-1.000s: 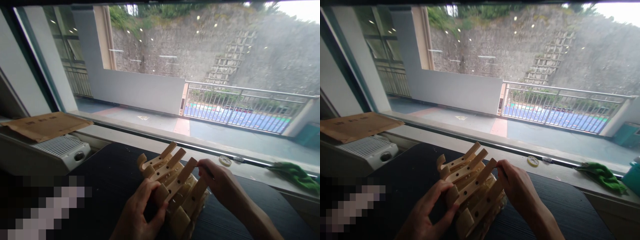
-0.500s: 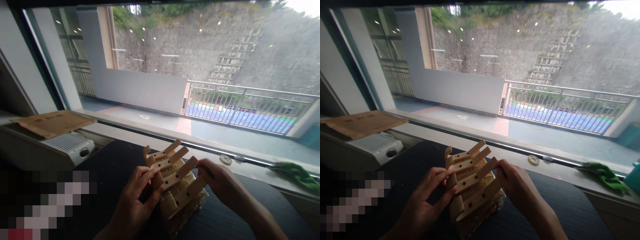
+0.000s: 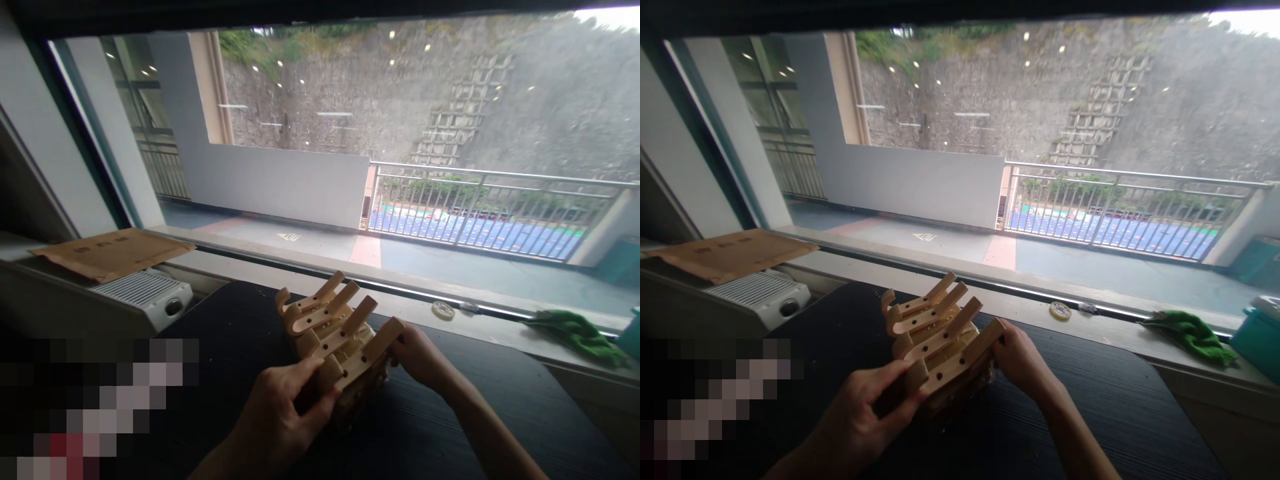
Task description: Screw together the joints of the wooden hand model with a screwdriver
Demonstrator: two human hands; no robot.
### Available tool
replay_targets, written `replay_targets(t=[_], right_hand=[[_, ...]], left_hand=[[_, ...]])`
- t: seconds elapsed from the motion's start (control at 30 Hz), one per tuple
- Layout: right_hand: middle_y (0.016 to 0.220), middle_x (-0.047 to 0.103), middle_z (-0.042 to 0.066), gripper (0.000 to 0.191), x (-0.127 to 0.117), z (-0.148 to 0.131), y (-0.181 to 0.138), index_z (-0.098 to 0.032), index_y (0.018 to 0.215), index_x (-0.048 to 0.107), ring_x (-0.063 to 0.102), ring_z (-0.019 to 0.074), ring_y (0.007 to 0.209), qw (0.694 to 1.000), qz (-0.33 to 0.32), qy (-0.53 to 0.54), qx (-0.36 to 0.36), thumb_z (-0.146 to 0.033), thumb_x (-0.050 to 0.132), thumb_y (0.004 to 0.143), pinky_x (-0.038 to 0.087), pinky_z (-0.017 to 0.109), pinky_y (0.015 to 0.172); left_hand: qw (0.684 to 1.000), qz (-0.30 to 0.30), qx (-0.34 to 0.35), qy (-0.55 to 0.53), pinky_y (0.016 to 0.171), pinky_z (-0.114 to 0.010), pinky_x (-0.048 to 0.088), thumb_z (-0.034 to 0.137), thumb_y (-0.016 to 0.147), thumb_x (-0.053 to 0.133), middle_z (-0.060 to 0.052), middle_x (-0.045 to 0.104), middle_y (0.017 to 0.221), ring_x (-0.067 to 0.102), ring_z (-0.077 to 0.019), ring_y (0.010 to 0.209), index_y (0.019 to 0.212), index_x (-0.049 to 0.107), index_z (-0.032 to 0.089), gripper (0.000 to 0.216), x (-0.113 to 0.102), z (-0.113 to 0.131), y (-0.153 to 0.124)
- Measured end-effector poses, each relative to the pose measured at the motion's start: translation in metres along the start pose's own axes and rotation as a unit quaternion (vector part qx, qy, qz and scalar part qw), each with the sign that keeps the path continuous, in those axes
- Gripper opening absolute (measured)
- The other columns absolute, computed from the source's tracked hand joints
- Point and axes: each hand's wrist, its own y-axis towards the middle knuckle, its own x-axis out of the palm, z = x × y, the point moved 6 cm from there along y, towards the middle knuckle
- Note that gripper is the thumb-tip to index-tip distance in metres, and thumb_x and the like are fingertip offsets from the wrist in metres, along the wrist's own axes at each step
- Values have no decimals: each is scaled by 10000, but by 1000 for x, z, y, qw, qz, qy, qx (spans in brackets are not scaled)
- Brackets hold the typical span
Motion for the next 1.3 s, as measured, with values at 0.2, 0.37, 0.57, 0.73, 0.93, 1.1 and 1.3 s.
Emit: replay_targets(t=[0.2,0.37,0.57,0.73,0.93,1.1,1.3], right_hand=[[626,609,-10,187,5,2,-1,-167,788,559,547,113,479,1000,-14,4,12,-284,420,835,410,223,450],[703,623,19,236,-35,-7,-7,-166,893,549,570,132,547,999,40,-11,8,-342,392,884,455,262,520],[785,668,-3,130,0,-60,-61,-240,931,530,619,117,621,983,4,-53,-177,-283,408,924,490,204,572],[1075,654,6,149,57,-79,-79,-250,936,463,655,105,718,953,-59,-72,-289,-150,352,930,506,185,623],[1130,643,33,145,62,-83,-76,-230,931,455,664,115,643,942,-55,-133,-303,-141,341,930,502,181,559],[1218,629,69,247,65,-81,-82,-214,906,500,674,127,537,920,-1,-207,-332,-144,265,937,502,195,481],[1221,620,59,408,69,-80,-83,-217,855,536,673,125,500,905,26,-253,-341,-203,146,975,476,195,402]], left_hand=[[997,-64,-47,-25,531,-193,459,378,832,566,7,654,627,608,-141,559,755,638,170,233,3,-2,2],[991,-59,-102,-69,644,-208,489,296,801,594,1,710,782,660,-169,701,911,665,168,183,-9,-6,8],[973,-112,-138,-149,738,-220,502,210,781,584,-9,731,900,677,-189,841,987,668,157,228,-6,-5,10],[978,-71,-156,-122,731,-243,507,251,785,602,-31,737,917,683,-210,844,1063,655,161,297,-6,-15,9],[983,-46,-148,-99,748,-236,506,231,796,575,-23,734,922,682,-199,848,1001,664,173,231,-9,-13,12],[982,-15,-169,-78,717,-253,528,255,807,565,-53,732,920,687,-202,805,1128,608,143,342,-8,-16,10],[983,13,-175,-46,797,-301,522,251,801,558,-78,729,958,688,-241,882,1191,567,160,401,-5,-24,6]])
